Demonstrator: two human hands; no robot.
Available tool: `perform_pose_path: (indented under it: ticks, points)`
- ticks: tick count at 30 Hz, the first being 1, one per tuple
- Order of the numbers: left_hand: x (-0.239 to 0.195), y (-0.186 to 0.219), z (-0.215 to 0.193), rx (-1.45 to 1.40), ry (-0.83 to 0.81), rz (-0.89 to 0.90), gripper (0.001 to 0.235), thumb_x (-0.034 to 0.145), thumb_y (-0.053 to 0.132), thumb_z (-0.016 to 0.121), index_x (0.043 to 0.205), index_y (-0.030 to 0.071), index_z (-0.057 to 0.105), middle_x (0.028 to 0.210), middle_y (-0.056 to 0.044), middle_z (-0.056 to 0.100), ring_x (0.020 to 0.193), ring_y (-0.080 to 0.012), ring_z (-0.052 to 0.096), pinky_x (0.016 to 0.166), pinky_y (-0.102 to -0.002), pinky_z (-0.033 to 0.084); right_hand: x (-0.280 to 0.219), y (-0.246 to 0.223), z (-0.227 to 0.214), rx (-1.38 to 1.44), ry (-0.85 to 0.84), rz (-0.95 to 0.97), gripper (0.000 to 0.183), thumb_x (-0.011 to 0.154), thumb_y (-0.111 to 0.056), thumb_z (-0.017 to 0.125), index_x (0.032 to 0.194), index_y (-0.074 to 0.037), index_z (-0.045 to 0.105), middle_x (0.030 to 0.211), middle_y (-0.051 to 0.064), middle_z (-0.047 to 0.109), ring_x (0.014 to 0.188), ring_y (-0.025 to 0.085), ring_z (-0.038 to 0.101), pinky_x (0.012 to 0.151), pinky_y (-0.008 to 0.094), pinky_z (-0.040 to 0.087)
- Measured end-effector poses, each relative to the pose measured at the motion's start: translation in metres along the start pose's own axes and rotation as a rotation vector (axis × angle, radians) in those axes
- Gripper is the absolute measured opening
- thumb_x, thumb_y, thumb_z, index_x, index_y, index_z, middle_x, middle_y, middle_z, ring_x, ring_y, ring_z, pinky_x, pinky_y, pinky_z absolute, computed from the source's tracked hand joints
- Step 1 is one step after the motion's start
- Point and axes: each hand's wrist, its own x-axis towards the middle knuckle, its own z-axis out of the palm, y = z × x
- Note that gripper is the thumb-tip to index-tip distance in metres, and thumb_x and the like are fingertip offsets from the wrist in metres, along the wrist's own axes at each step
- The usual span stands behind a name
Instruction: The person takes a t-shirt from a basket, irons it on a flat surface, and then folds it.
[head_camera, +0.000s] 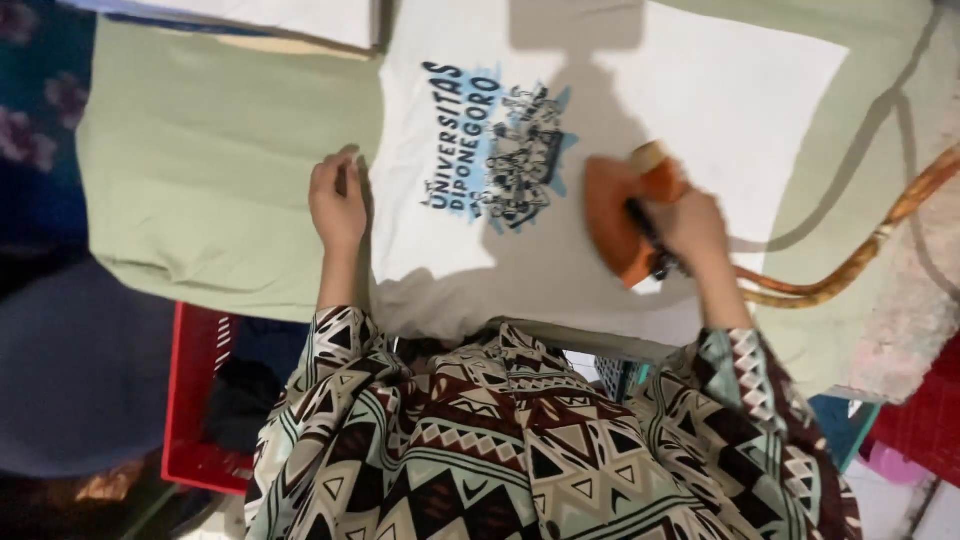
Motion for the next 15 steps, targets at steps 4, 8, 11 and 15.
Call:
perform_pose_path:
  ticks: [4,8,11,15]
  points:
    - [-0.007,-0.021,-0.045,-0.124,0.052,-0.033,0.017,0.107,0.005,0.058,0.121,0.008,0.065,0.11,-0.01,0.059,0.104,-0.0227,0.061,0.091,-0.04,0.049,-0.072,-0.1,0.034,-0.059,-0.165,-0.093,0.061,0.092,-0.05,0.061,0.129,-0.001,0.068,0.114,0.031,0.072,0.113,0.05,0.066,0.097,0.059,0.051]
    - [-0.026,-0.047,-0.091,-0.194,0.126,-0.067,0.02,0.108,0.005,0.055,0.126,0.011,0.063,0.109,-0.011,0.058,0.089,-0.017,0.056,0.085,-0.036,0.048,-0.098,-0.182,0.08,-0.005,-0.209,-0.234,0.057,0.091,-0.05,0.057,0.123,-0.005,0.07,0.11,0.027,0.073,0.112,0.047,0.068,0.096,0.059,0.051]
    - [-0.039,-0.076,-0.118,-0.245,0.141,-0.09,0.02,0.109,0.004,0.053,0.125,0.01,0.064,0.106,-0.013,0.06,0.086,-0.0212,0.063,0.084,-0.038,0.052,-0.106,-0.242,0.129,0.145,-0.178,-0.493,0.052,0.088,-0.035,0.063,0.129,-0.003,0.068,0.119,0.032,0.069,0.116,0.052,0.062,0.104,0.063,0.047]
    - [-0.041,-0.098,-0.146,-0.245,0.21,-0.023,0.029,0.102,-0.009,0.053,0.124,0.006,0.064,0.105,-0.014,0.056,0.088,-0.025,0.062,0.088,-0.039,0.051,-0.026,-0.219,0.355,-0.082,-0.133,-0.613,0.055,0.089,-0.044,0.062,0.125,-0.003,0.07,0.111,0.021,0.074,0.11,0.041,0.069,0.1,0.05,0.051]
